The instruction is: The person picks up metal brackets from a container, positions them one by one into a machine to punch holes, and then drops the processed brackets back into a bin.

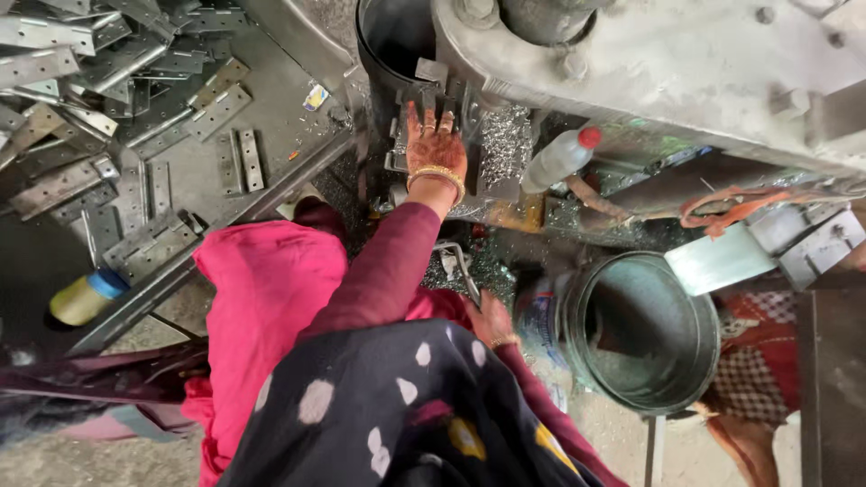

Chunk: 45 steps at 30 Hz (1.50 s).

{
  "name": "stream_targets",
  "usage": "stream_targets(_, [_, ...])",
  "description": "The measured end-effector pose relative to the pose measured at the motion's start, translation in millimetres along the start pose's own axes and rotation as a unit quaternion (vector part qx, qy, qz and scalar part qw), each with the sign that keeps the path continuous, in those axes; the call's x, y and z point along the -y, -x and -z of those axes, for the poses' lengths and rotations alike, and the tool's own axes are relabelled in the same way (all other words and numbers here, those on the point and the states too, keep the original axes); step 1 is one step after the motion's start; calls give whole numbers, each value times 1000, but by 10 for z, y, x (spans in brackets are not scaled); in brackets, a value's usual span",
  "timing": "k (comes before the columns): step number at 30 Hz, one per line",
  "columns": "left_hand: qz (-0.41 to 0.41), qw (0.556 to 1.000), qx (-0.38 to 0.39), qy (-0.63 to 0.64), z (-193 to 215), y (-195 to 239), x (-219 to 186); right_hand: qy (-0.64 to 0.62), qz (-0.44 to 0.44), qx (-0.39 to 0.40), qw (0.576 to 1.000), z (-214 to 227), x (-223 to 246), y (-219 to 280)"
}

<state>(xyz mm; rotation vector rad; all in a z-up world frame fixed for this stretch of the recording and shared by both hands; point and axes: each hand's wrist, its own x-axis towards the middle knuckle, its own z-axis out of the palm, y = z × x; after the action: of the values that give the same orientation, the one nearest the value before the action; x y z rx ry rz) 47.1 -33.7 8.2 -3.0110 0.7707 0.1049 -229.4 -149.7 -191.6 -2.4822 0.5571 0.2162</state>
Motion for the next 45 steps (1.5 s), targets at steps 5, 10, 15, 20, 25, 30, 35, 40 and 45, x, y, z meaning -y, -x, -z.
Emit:
stream_targets(5, [-1, 999, -26, 19, -132, 244, 33, -6, -7, 44, 999, 33, 245, 271])
stream_targets(10, [-87, 986, -121, 71, -396, 1055, 96, -51, 21, -41, 998, 853, 604, 222])
stream_targets(15, [-199, 928, -247, 194, -426, 1320, 268, -66, 44, -27, 997, 1093, 980, 311])
stream_targets(20, [-80, 989, -96, -73, 87, 717, -409, -198, -103, 45, 974, 1070, 1013, 475])
stream_targets(25, [94, 968, 39, 230, 165, 952, -273, -94, 56, -26, 994, 990, 974, 416])
stream_targets(30, [-13, 1000, 23, 9, -6, 1077, 69, 73, 92, 42, 992, 844, 605, 51])
stream_targets(35, [-10, 1000, 17, -17, -30, 676, 3, 91, 70, 64, 991, 136, 150, -39])
stream_targets(40, [-1, 997, -27, 71, -87, 804, 226, -86, 28, -2, 996, -322, 0, 109])
stream_targets(45, [-12, 996, 71, -44, 80, 665, 55, 163, 179, -17, 970, 274, 22, 52])
